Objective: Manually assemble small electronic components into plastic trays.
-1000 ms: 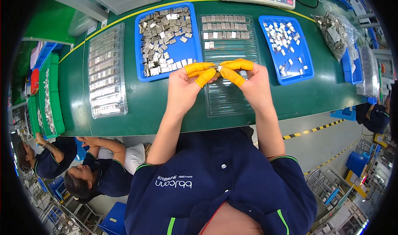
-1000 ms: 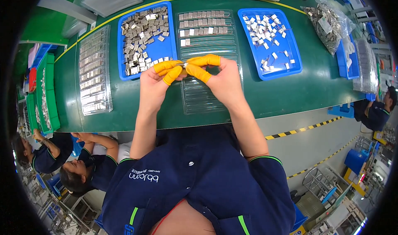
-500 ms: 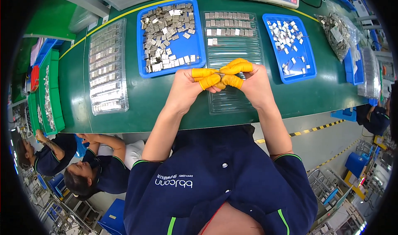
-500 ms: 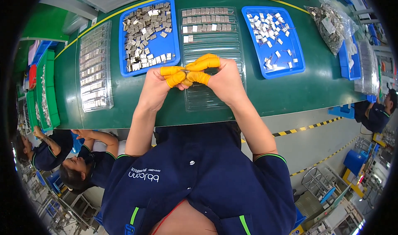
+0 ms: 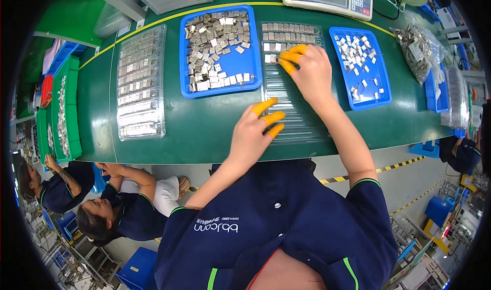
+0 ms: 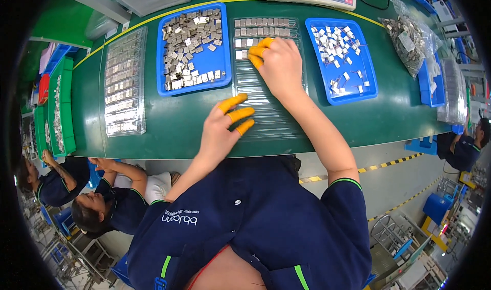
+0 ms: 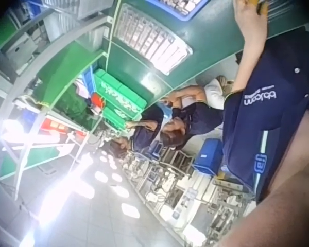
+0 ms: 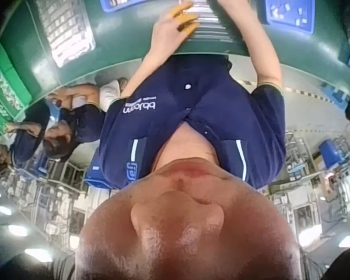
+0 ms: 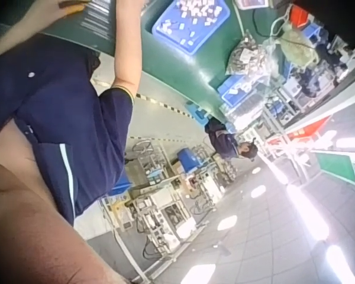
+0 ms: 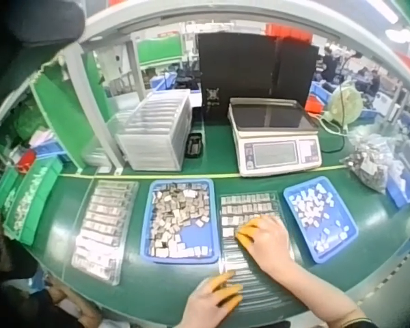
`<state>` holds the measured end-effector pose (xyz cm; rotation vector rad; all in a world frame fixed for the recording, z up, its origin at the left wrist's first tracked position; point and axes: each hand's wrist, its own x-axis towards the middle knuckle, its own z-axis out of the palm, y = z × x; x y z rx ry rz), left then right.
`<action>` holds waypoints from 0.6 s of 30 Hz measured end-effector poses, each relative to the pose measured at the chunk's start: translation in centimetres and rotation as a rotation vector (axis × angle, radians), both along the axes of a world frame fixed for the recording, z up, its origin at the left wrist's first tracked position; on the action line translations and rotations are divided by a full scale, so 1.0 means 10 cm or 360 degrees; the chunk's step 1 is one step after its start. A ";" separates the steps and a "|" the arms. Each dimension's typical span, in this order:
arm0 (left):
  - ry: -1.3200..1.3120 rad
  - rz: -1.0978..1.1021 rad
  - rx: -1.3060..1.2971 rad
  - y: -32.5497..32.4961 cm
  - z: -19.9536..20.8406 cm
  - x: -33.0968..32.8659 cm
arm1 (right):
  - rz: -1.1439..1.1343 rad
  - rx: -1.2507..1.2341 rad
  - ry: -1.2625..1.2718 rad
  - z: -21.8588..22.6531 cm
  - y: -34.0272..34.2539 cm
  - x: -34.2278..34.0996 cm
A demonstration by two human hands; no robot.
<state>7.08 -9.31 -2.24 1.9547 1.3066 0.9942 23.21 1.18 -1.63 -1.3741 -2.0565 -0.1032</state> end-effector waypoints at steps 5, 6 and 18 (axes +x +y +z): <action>-0.0007 -0.0057 0.0013 -0.04 -0.03 -0.01 | 0.0043 -0.0072 -0.0043 -0.10 -0.02 -0.01; 0.0028 -0.0069 0.0048 -0.03 -0.04 -0.02 | 0.0047 -0.0073 -0.0034 -0.08 -0.02 0.00; 0.0401 0.0310 0.0028 0.95 0.31 -0.47 | -0.0352 -0.0178 0.0506 0.36 -0.24 0.54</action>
